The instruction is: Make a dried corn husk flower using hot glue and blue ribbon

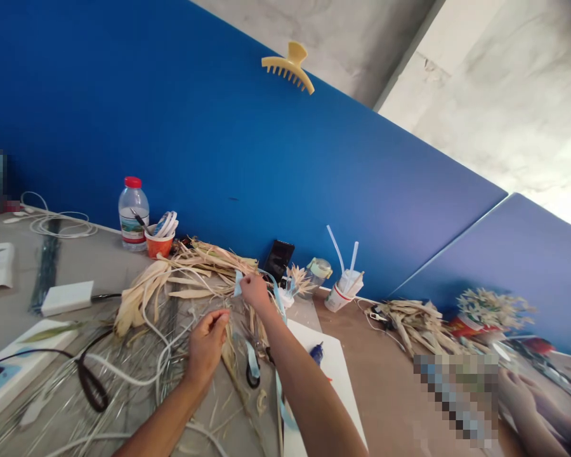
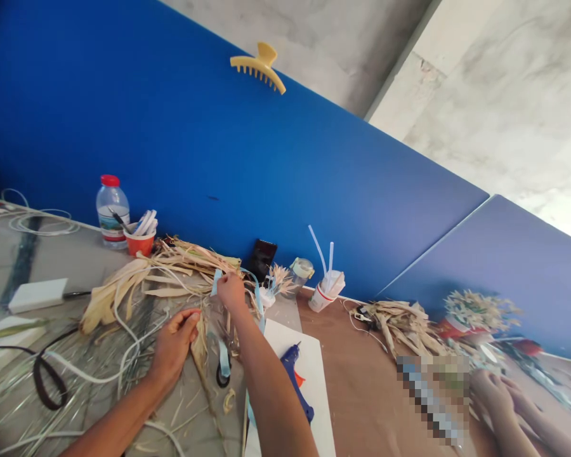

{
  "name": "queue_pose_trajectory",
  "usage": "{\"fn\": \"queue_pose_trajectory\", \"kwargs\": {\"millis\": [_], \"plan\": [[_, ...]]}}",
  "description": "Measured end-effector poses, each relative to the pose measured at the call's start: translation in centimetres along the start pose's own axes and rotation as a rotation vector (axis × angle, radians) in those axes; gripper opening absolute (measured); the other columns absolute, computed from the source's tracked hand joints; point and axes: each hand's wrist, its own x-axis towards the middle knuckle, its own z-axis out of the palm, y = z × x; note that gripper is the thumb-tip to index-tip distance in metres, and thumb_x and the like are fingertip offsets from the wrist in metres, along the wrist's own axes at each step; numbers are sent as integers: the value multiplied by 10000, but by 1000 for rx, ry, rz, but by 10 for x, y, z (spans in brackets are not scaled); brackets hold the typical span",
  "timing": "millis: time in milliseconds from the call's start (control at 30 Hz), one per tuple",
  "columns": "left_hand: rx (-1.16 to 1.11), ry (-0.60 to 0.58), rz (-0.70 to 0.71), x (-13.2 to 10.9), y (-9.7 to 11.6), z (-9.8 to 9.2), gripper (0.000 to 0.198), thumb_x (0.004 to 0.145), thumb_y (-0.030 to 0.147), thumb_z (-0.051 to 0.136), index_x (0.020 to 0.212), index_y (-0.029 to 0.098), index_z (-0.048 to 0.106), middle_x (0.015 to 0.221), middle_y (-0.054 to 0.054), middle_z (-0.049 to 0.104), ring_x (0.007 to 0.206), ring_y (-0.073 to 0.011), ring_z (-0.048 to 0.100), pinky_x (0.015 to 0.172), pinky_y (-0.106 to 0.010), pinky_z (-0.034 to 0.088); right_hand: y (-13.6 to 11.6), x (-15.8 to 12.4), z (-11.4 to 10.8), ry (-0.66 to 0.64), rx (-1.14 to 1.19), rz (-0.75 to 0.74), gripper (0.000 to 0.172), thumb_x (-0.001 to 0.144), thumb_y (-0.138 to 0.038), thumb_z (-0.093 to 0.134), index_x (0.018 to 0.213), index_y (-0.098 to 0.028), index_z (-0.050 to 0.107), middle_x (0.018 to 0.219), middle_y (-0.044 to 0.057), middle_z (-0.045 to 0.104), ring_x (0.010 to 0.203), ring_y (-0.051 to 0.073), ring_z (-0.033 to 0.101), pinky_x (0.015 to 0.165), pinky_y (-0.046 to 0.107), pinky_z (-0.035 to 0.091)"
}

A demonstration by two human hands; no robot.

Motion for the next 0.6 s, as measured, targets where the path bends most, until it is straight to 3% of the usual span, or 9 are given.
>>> {"fn": "queue_pose_trajectory", "kwargs": {"millis": [133, 300, 467, 600], "plan": [[29, -38, -4, -1, -1, -2, 342, 717, 481, 624, 821, 157, 658, 458, 62, 455, 438, -116, 413, 435, -230, 304, 6, 14, -26, 57, 239, 32, 143, 719, -199, 489, 595, -184, 560, 569, -3, 553, 603, 160, 530, 600, 263, 421], [3, -70, -5, -1, -1, -2, 308, 746, 467, 606, 789, 163, 635, 465, 63, 453, 425, -102, 392, 432, -225, 305, 1, 24, -60, 96, 585, 24, 141, 712, -308, 493, 635, -195, 524, 486, -51, 457, 474, 106, 432, 487, 220, 378], [-74, -80, -11, 0, -5, 0, 305, 750, 474, 612, 793, 172, 619, 535, 54, 486, 407, -83, 385, 409, -220, 302, -18, 25, -94, 95, 873, -43, 201, 688, -377, 573, 635, -194, 506, 653, 6, 603, 509, 93, 486, 525, 234, 433], [-100, -86, -46, 0, -5, -1, 312, 740, 488, 623, 769, 177, 606, 521, 59, 459, 401, -83, 368, 391, -219, 287, -34, 24, -116, -4, 1200, -147, 195, 637, -318, 672, 615, -186, 530, 758, 31, 665, 565, 98, 547, 566, 236, 464]]}}
